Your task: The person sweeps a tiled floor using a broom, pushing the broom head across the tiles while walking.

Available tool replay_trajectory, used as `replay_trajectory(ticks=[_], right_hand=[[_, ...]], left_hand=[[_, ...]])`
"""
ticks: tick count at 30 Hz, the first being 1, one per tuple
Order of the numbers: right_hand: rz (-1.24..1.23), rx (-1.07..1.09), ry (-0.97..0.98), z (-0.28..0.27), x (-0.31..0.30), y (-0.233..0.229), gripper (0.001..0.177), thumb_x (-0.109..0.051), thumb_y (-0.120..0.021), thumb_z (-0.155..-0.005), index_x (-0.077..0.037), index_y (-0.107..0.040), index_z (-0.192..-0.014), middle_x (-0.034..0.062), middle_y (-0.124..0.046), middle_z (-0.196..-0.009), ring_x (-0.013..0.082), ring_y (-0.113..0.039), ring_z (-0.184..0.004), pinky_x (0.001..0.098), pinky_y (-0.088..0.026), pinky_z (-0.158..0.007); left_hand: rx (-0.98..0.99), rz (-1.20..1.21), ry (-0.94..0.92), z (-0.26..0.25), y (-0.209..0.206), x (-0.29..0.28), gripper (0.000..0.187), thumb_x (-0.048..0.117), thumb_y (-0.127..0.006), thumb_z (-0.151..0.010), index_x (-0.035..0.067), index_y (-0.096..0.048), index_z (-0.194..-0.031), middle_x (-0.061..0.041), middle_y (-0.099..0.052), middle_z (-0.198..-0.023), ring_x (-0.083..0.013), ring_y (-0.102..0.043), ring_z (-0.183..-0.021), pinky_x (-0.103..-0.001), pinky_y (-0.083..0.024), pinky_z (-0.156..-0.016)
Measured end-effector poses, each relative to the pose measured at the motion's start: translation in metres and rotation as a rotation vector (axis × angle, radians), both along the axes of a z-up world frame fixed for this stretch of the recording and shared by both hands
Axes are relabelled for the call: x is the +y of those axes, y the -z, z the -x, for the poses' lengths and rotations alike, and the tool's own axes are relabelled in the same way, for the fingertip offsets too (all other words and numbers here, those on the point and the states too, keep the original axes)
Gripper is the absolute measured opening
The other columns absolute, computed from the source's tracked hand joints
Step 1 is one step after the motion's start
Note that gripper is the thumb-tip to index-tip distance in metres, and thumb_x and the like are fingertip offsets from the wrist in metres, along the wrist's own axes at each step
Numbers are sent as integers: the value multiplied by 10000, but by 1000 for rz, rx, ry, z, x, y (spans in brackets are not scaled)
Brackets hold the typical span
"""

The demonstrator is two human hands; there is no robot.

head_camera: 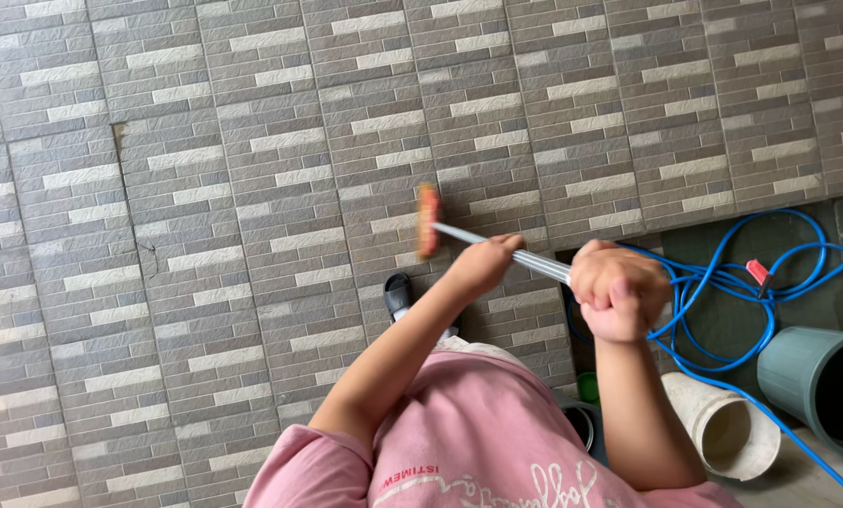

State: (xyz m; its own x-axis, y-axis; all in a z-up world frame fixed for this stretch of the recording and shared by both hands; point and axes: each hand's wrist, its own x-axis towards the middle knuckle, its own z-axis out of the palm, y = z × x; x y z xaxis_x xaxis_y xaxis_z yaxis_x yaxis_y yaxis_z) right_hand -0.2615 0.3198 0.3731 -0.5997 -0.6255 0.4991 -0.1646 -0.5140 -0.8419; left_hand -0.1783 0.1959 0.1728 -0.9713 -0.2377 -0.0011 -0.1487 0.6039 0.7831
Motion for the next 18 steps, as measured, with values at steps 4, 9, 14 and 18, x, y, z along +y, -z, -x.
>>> replay_trajectory(ticks=[4,9,14,18], right_hand=[[-59,279,-38,-9,1,-31,501,-325,-548,-1014,-130,-363,-591,-14,-452,-508,151,-491,-444,309,-403,-568],[-134,472,-95,-12,-3,-15,481,-296,-531,-1048,-88,-434,-626,10,-507,-554,175,-538,-482,318,-451,-590],[-48,-19,-31,-2,1,63,509,-296,-476,-1084,-117,-346,-625,2,-411,-529,138,-431,-451,310,-391,-547],[-94,-276,-87,-36,-17,147,492,-313,-395,-1142,-107,-393,-695,30,-434,-596,156,-448,-558,326,-405,-561]], left_hand=[[-62,-46,123,21,-18,26,278,119,-641,-931,64,-588,-1199,-142,-715,-1146,-366,-720,-981,-479,-578,-806],[35,-28,13,19,3,28,448,31,-623,-819,66,-591,-1265,-137,-693,-1194,-381,-710,-935,-488,-576,-733],[-232,32,-121,-20,37,-1,245,52,-564,-959,147,-636,-1174,-84,-728,-1157,-344,-720,-1016,-493,-571,-804],[-173,83,-386,-89,93,-25,328,26,-584,-881,121,-625,-1192,-129,-700,-1155,-394,-683,-1011,-500,-562,-792]])
